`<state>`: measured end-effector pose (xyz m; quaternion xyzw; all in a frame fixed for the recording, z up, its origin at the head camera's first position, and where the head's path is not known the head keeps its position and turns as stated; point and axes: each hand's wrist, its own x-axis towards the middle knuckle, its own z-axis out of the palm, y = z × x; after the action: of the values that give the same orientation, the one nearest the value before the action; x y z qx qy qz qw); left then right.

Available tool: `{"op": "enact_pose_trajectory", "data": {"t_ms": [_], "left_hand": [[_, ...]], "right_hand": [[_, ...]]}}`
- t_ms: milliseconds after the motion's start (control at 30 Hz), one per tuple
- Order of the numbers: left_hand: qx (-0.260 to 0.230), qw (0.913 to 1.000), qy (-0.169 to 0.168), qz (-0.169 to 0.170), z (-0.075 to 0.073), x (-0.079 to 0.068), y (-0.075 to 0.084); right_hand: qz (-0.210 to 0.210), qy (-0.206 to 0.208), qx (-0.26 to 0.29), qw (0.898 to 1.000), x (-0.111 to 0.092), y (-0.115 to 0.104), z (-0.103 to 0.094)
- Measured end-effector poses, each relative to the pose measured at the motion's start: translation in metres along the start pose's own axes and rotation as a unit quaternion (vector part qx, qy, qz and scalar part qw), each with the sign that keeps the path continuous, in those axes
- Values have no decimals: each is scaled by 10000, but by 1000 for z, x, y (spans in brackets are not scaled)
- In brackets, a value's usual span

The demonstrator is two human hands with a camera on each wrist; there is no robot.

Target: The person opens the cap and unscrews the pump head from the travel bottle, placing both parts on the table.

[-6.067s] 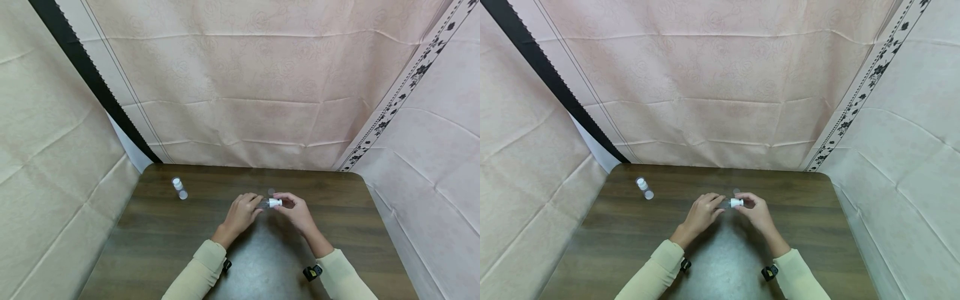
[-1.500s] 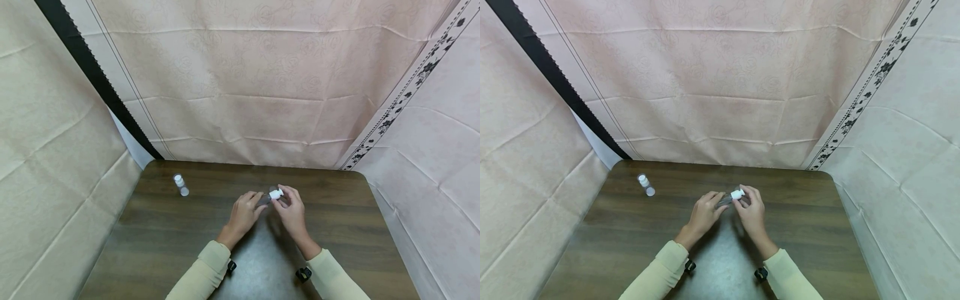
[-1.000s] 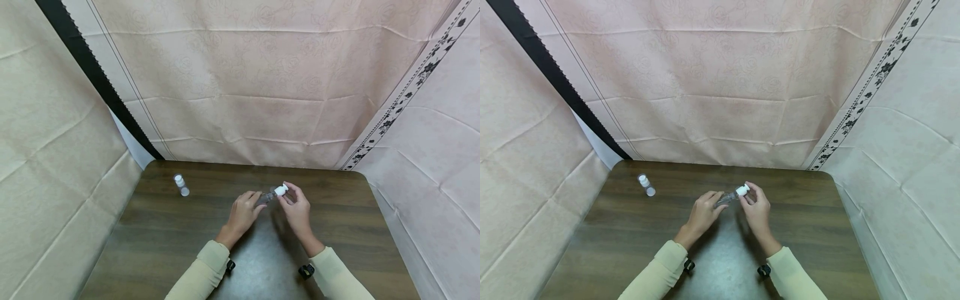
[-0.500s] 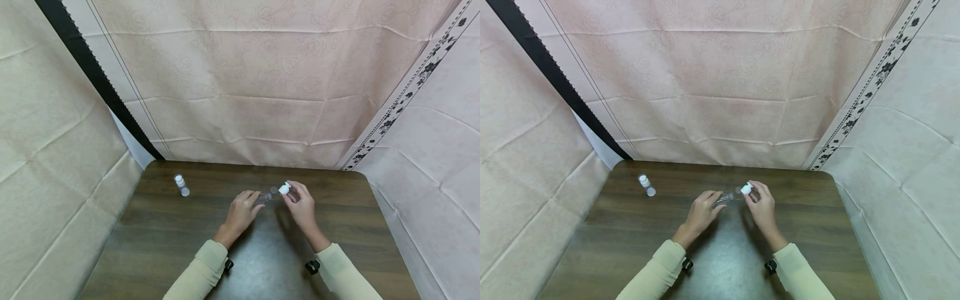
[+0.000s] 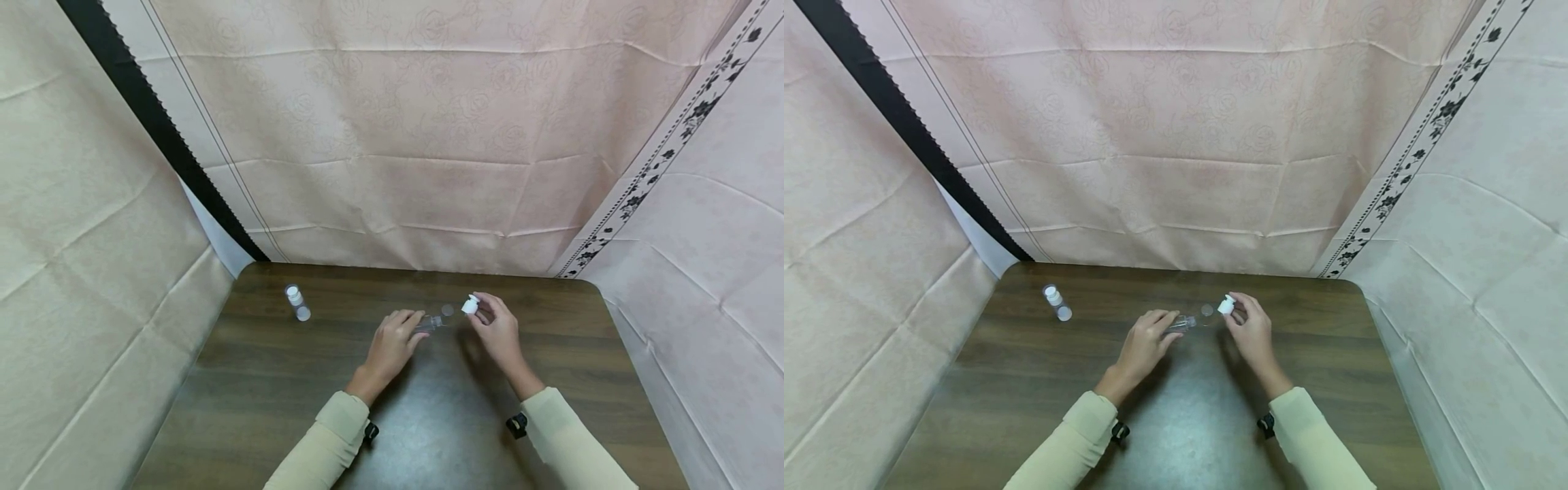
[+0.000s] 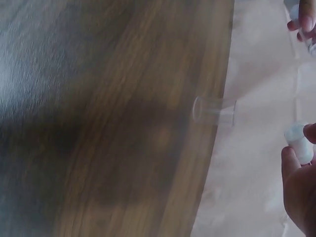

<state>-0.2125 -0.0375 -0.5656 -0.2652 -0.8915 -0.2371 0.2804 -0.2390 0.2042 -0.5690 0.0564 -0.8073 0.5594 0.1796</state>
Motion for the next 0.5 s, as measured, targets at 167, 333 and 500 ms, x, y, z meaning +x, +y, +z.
{"op": "enact_pose_trajectory", "data": {"t_ms": [167,333,500], "left_hand": [[79,10000,-2,20,-1,1,-3],[147,9998,-129,16,-2,2,-6],[230,9996,-144,87,-4,2,-8]], "right_hand": [[-14,-91,-247,9997,5,11,-4],[-3,-129,-625,9980,11,21,-6],[246,-336,-887,9952,15,25,-7]]}}
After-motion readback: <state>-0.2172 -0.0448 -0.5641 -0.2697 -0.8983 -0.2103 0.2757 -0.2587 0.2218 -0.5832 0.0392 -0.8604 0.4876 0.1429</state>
